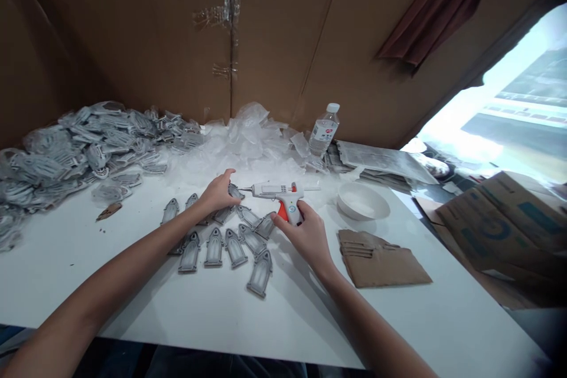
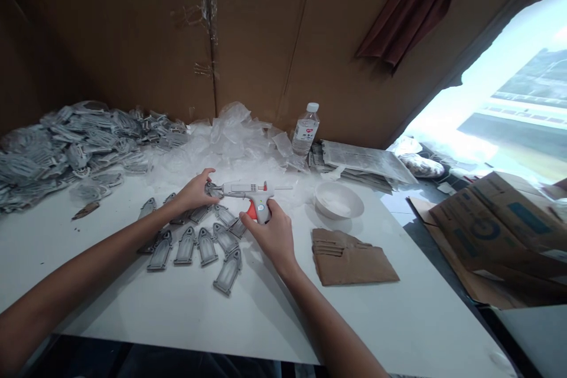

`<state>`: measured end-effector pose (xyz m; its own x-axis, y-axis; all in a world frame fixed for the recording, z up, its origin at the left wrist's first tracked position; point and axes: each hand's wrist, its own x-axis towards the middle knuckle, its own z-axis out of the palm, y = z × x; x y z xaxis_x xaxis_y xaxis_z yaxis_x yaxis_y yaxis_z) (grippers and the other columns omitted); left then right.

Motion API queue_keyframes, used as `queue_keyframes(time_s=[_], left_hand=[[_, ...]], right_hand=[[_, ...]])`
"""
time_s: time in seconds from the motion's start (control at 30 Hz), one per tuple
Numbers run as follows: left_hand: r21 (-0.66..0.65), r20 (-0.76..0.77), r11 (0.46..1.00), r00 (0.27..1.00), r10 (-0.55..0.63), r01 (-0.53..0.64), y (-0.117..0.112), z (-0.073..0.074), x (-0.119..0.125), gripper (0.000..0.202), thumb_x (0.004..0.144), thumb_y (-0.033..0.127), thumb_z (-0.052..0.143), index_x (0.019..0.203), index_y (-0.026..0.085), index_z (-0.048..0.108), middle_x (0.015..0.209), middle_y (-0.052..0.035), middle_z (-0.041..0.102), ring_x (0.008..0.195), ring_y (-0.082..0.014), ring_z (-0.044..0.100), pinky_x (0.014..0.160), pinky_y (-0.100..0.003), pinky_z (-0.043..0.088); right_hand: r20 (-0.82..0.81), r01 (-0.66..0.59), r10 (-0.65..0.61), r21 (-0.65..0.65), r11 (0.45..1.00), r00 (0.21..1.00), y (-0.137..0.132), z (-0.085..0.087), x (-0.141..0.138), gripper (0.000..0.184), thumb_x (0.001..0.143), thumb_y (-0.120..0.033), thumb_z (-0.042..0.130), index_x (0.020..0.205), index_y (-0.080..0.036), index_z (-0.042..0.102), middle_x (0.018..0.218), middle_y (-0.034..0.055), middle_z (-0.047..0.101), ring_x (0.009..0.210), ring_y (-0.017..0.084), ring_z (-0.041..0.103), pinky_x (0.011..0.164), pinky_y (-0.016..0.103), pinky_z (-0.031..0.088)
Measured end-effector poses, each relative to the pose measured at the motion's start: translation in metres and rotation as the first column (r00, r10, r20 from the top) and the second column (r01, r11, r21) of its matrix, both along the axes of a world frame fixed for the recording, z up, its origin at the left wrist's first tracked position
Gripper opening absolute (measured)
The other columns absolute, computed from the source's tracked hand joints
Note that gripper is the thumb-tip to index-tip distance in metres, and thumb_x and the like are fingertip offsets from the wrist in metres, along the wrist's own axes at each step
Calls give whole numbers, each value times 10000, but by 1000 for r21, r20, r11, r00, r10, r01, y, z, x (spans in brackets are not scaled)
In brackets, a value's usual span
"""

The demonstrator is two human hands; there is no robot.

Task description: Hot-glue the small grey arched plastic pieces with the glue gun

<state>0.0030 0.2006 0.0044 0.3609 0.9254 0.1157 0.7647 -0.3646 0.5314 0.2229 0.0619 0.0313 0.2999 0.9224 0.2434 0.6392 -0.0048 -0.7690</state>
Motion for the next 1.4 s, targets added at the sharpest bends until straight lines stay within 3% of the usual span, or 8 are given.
queue_keyframes(time_s=[0.17,0.37,0.47,0.6,0.77,0.93,1.17,1.4], left_hand=[[53,54,998,998,11,-14,-5,15,-4,966,652,339,748,1488,166,296,1266,-134,550,1164,-296,575,990,-377,471],[-32,33,999,999,7,-6,-33,57,-34,1072,613,354,778,1527,220,234,1258,-126,560,1046,-288,620,863,-367,516],[-97,23,995,1000,-4,6,-51,66,-50,1059,612,370,785,1517,245,249,1266,-130,571,1023,-283,635,785,-341,530],[-266,129,960,990,-50,84,-70,63,-65,1056,628,366,796,1512,260,227,1272,-133,592,1035,-261,646,870,-374,542],[-271,218,958,975,-38,98,-82,55,-77,996,649,342,808,1478,298,258,1315,-119,579,1129,-267,613,1001,-442,505],[-430,391,879,920,-24,205,-90,58,-80,980,648,376,808,1464,286,273,1300,-119,621,1171,-263,612,1048,-456,479],[-406,324,898,946,-33,170,-98,64,-79,970,617,353,823,1431,290,301,1289,-103,621,1153,-262,623,1047,-462,491],[-319,266,942,964,-21,109,-100,55,-81,922,645,324,795,1423,304,302,1307,-106,600,1109,-264,632,1025,-472,509]], right_hand=[[-8,10,-10,4,1000,1000,-1,1,-1,457,642,-610,688,683,-240,423,581,-63,400,554,114,318,533,267,265],[-39,8,-7,30,1000,999,-2,4,-2,454,661,-599,667,657,-242,386,572,-68,363,544,103,295,516,266,251],[-34,-2,3,31,1000,999,-2,4,-2,453,661,-583,679,657,-243,380,572,-72,355,544,100,292,513,267,246],[-33,-22,23,31,999,999,-3,2,-4,458,667,-592,692,664,-241,398,567,-73,358,532,101,303,501,265,252],[-32,-32,33,11,999,999,-4,1,-6,476,670,-601,707,669,-238,398,565,-76,352,522,96,293,492,259,241],[-34,-51,51,-12,999,998,-5,0,-7,485,685,-603,706,671,-238,386,573,-74,344,535,95,271,491,259,225],[-12,-56,56,-7,998,998,-5,-1,-7,480,671,-597,709,661,-238,391,572,-70,344,537,97,272,493,260,227],[-2,-63,63,-18,998,998,-6,0,-8,457,682,-587,705,669,-238,410,572,-70,351,535,98,270,494,263,224]])
